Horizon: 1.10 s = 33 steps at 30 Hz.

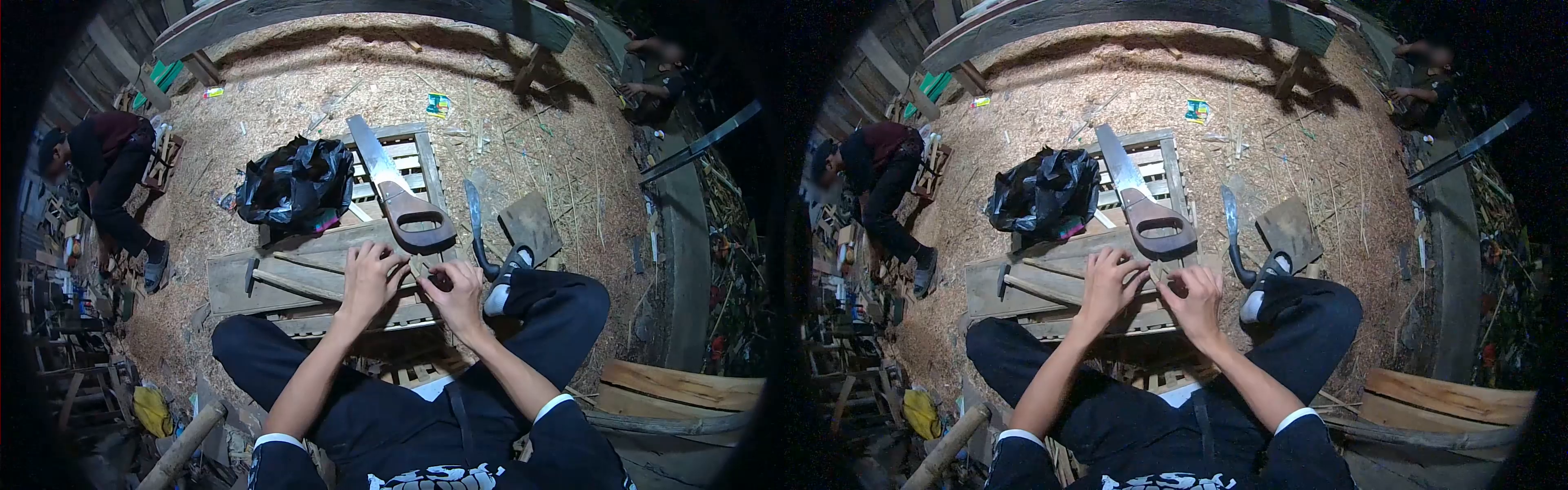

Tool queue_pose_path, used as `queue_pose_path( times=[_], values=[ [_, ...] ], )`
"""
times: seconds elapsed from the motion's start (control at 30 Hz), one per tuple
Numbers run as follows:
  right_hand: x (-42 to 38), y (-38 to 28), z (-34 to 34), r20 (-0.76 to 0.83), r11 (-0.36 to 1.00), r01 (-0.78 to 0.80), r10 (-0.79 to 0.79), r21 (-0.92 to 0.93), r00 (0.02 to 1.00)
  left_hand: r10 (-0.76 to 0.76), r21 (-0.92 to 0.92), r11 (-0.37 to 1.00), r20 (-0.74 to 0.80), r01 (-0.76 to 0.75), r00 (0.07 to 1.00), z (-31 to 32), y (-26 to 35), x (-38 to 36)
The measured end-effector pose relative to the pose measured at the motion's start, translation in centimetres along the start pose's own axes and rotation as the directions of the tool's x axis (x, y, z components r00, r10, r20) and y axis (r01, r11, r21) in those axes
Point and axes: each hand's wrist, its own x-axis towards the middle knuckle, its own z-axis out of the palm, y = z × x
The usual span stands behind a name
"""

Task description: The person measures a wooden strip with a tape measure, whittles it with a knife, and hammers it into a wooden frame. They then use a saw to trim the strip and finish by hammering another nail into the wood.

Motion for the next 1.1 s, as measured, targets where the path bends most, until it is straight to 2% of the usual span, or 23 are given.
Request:
queue_pose_path(
  times=[0.33,0.43,0.5,0.63,0.83,0.9,1.03,1.1],
  values=[
    [-0.1,-0.7,0.5,0.011,0.999,0.048,-0.048,-0.011,0.999,-0.011,-0.034,0.999,0.009,0.012,1.000,0.1,-0.2,0.2],
    [0.0,-0.9,0.4,0.000,0.998,0.057,-0.057,0.002,0.998,-0.032,-0.085,0.996,0.053,0.036,0.998,-0.1,-0.7,0.3],
    [0.1,-0.9,0.3,0.008,0.998,0.066,-0.066,0.017,0.998,-0.034,-0.202,0.978,0.066,0.047,0.997,-0.3,-1.1,0.4],
    [0.6,-1.3,0.3,-0.033,0.996,0.069,-0.068,0.048,0.997,-0.041,-0.295,0.953,0.089,0.065,0.995,-0.8,-1.3,0.5],
    [1.6,-2.4,0.0,-0.058,0.982,0.105,-0.097,0.157,0.994,-0.139,-0.493,0.858,0.052,0.146,0.989,-1.9,-0.7,0.2],
    [1.8,-2.8,-0.1,-0.069,0.977,0.138,-0.128,0.165,0.989,-0.217,-0.596,0.779,0.037,0.196,0.975,-2.7,-0.3,0.1],
    [2.1,-3.9,-0.1,-0.116,0.961,0.208,-0.189,0.182,0.975,-0.236,-0.663,0.728,-0.004,0.174,0.972,-3.7,-0.4,-0.4],
    [2.2,-4.2,0.0,-0.120,0.956,0.228,-0.209,0.182,0.971,-0.146,-0.614,0.786,-0.069,0.073,0.987,-4.1,-0.7,-0.6]
  ],
)
